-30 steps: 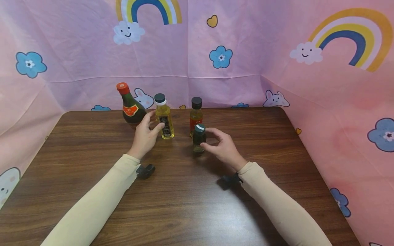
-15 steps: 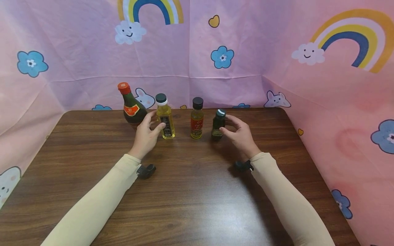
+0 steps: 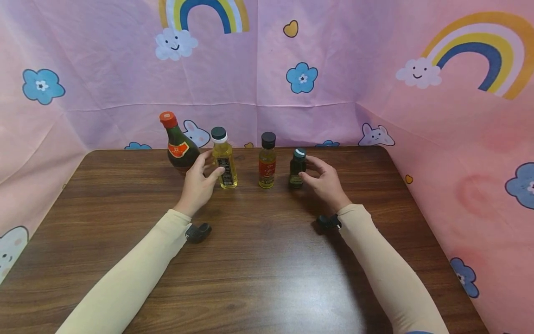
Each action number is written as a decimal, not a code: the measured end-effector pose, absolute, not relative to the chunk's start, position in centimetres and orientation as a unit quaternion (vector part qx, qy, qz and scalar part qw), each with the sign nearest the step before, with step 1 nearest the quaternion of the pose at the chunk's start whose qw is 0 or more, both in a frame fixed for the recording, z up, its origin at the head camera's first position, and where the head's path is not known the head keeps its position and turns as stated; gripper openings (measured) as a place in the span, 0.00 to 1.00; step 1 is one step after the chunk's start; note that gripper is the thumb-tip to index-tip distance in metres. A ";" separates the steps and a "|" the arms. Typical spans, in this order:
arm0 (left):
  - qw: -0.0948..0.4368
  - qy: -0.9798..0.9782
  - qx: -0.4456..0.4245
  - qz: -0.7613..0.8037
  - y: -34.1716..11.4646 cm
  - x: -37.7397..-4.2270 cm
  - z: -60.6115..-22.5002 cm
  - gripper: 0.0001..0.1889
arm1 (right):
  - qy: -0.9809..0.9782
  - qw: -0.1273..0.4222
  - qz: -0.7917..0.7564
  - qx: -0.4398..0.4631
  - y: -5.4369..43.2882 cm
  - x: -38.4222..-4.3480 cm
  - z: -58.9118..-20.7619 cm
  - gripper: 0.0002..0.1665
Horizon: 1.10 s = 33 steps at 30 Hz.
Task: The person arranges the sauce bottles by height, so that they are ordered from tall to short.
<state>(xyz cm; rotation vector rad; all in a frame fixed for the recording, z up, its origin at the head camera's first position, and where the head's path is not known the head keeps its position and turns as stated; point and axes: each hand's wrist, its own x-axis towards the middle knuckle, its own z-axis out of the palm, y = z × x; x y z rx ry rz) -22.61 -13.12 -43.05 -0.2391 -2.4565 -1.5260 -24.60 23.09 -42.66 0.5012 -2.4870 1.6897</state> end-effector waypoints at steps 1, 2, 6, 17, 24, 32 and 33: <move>0.119 -0.841 -0.081 -0.521 -13.1 -22.6 -43.1 0.30 | -0.816 0.042 0.554 0.159 23.2 -24.6 -42.7 0.29; 0.119 -0.841 -0.081 -0.521 -13.1 -22.6 -43.1 0.30 | -0.815 0.037 0.557 0.155 23.2 -24.6 -42.8 0.29; 0.119 -0.843 -0.081 -0.519 -13.2 -22.5 -43.3 0.30 | -0.816 0.027 0.558 0.147 23.4 -24.7 -42.9 0.29; 0.119 -0.840 -0.074 -0.524 -13.6 -22.3 -43.4 0.30 | -0.808 0.022 0.569 0.153 22.8 -25.3 -43.0 0.29; 0.105 -0.834 -0.069 -0.538 -13.8 -22.4 -43.6 0.32 | -0.805 0.015 0.572 0.155 22.7 -25.6 -43.2 0.30; 0.092 -0.829 -0.072 -0.547 -14.0 -21.2 -43.9 0.34 | -0.809 0.027 0.569 0.144 22.9 -24.2 -41.7 0.31; 0.095 -0.828 -0.074 -0.548 -14.1 -21.0 -43.9 0.33 | -0.810 0.030 0.568 0.143 22.9 -23.9 -41.4 0.31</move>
